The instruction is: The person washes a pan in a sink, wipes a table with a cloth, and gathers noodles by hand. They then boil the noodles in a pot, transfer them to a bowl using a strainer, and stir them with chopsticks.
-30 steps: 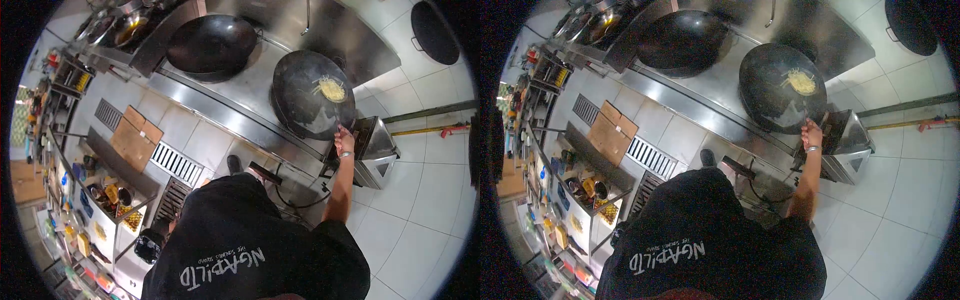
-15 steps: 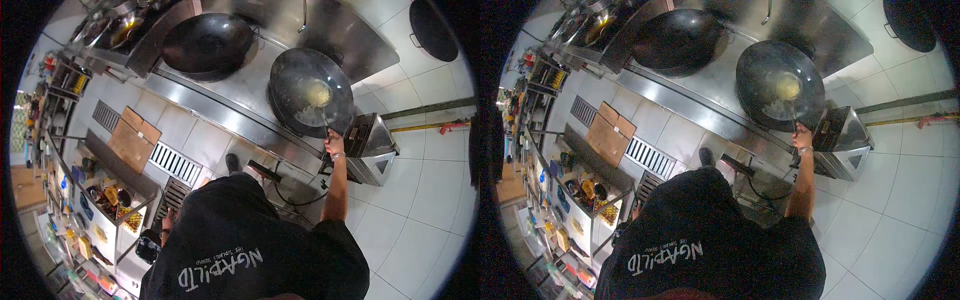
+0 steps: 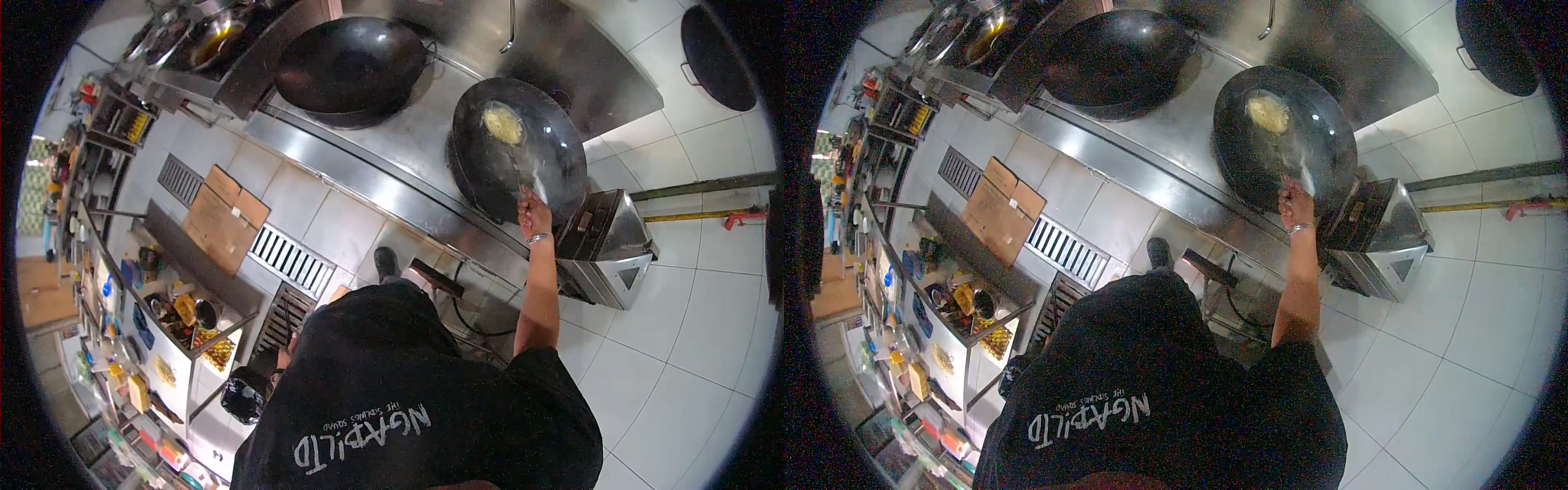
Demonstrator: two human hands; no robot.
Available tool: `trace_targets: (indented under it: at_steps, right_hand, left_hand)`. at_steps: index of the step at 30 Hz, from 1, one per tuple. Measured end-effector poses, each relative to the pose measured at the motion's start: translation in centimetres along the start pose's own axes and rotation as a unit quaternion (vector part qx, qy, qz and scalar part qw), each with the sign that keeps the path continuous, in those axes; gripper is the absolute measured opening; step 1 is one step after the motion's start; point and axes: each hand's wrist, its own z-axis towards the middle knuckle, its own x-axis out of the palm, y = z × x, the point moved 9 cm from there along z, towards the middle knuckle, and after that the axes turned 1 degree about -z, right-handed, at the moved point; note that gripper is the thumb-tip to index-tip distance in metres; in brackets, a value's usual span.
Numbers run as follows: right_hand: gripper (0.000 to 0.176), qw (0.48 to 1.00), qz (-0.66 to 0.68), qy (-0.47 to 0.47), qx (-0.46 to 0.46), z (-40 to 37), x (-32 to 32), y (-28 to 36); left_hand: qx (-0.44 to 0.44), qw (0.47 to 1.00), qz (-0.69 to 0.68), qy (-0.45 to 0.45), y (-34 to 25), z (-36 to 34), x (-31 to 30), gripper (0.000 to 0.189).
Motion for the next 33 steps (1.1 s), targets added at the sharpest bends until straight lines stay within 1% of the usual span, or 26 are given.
trace_targets:
  at_steps: [2, 4, 5, 7, 8, 10, 11, 14, 15, 16, 18, 19, 20, 21, 22, 23, 24, 25, 26, 28, 29, 30, 31, 32, 33]
  right_hand:
    - [0.029, 1.000, 0.009, -0.004, -0.002, -1.7, 1.5, 0.5]
    - [0.030, 0.998, 0.001, 0.002, -0.062, -3.3, 2.6, 2.2]
    - [0.030, 0.998, 0.001, 0.002, -0.061, -4.2, 3.1, 2.8]
    - [0.033, 0.994, -0.016, -0.013, -0.110, -6.5, 3.9, 5.1]
    - [0.033, 0.994, -0.015, -0.014, -0.110, -7.8, 4.6, 5.9]
    - [0.041, 0.979, -0.022, 0.002, -0.202, -11.3, 6.5, 8.6]
    - [0.043, 0.973, -0.046, -0.013, -0.227, -12.4, 6.7, 9.2]
    - [0.045, 0.966, -0.033, -0.028, -0.255, -14.3, 6.7, 8.3]
    - [0.042, 0.973, -0.004, -0.050, -0.223, -14.2, 6.2, 6.9]
    - [0.042, 0.973, -0.004, -0.050, -0.223, -14.1, 5.4, 6.0]
    - [0.039, 0.984, -0.008, -0.056, -0.167, -12.8, 3.2, 2.7]
    - [0.039, 0.984, -0.009, -0.054, -0.167, -12.3, 2.1, 1.9]
    - [0.038, 0.990, 0.046, -0.035, -0.128, -11.6, 1.2, 0.6]
    - [0.036, 0.991, 0.102, -0.017, -0.089, -11.3, 0.9, -0.7]
    - [0.036, 0.991, 0.102, -0.017, -0.089, -11.0, 0.3, -1.6]
    - [0.037, 0.987, 0.148, -0.024, -0.057, -10.8, -0.1, -3.0]
    - [0.037, 0.981, 0.192, -0.030, -0.024, -10.7, -0.1, -4.3]
    - [0.039, 0.984, 0.173, -0.032, -0.031, -11.0, -0.2, -4.8]
    - [0.039, 0.984, 0.172, -0.031, -0.030, -11.1, -0.1, -5.7]
    - [0.043, 0.987, 0.072, -0.004, -0.143, -11.8, 0.7, -5.0]
    - [0.043, 0.987, 0.075, -0.001, -0.143, -11.8, 1.0, -5.3]
    - [0.044, 0.984, 0.108, 0.025, -0.136, -11.9, 1.7, -5.6]
    - [0.046, 0.980, 0.141, 0.054, -0.127, -11.8, 2.5, -6.0]
    - [0.046, 0.981, 0.141, 0.062, -0.121, -11.5, 2.9, -6.7]
    - [0.038, 0.979, 0.149, 0.030, -0.134, -11.1, 2.4, -7.5]
  left_hand:
    - [0.000, 1.000, -0.007, -0.005, 0.0, 0.0, 0.1, 0.057]
    - [0.000, 1.000, -0.013, -0.010, 0.1, -0.1, 0.2, 0.056]
    - [0.002, 1.000, -0.013, -0.011, 0.3, -0.2, 0.3, 0.056]
    - [0.004, 1.000, -0.015, -0.014, 0.7, -0.4, 0.5, 0.055]
    - [0.006, 1.000, -0.017, -0.017, 0.8, -0.4, 0.6, 0.055]
    - [0.008, 1.000, -0.018, -0.020, 1.1, -0.4, 0.6, 0.054]
    - [0.011, 0.999, -0.021, -0.024, 1.1, -0.3, 0.5, 0.054]
    - [0.028, 0.998, -0.022, -0.049, 1.9, 0.1, 0.7, 0.053]
    - [0.033, 0.997, -0.025, -0.058, 2.2, 0.2, 0.9, 0.053]
    - [0.045, 0.995, -0.028, -0.083, 2.8, 0.7, 1.0, 0.053]
    - [-0.069, 0.994, -0.076, -0.036, 0.6, -0.2, 0.4, 0.053]
    - [-0.126, 0.987, -0.095, -0.015, -1.4, -1.0, -0.3, 0.053]
    - [-0.127, 0.987, -0.096, -0.017, -1.6, -1.2, -0.2, 0.053]
    - [-0.018, 0.993, -0.118, -0.017, -2.3, -1.0, 0.1, 0.054]
    - [0.093, 0.986, -0.138, -0.018, -3.1, -0.9, 0.2, 0.054]
    - [0.094, 0.986, -0.138, -0.018, -2.5, -0.7, 0.0, 0.054]
    - [0.033, 0.993, -0.113, 0.019, -0.8, -0.3, 0.8, 0.053]
    - [-0.029, 0.994, -0.088, 0.056, 0.0, -0.4, 1.5, 0.052]
    - [-0.031, 0.994, -0.089, 0.056, -0.3, -0.7, 1.5, 0.052]
    - [0.105, 0.994, -0.005, 0.017, -5.6, -1.8, -0.3, 0.050]
    - [0.105, 0.994, -0.002, 0.014, -6.2, -1.9, -0.3, 0.050]
    - [0.051, 0.987, -0.154, -0.009, -5.7, -2.0, -0.8, 0.052]
    - [-0.005, 0.952, -0.303, -0.036, -5.1, -2.5, -1.0, 0.055]
    - [-0.008, 0.952, -0.303, -0.045, -6.2, -2.8, -1.6, 0.055]
    - [-0.099, 0.970, -0.221, -0.011, -8.5, -3.2, -2.3, 0.057]
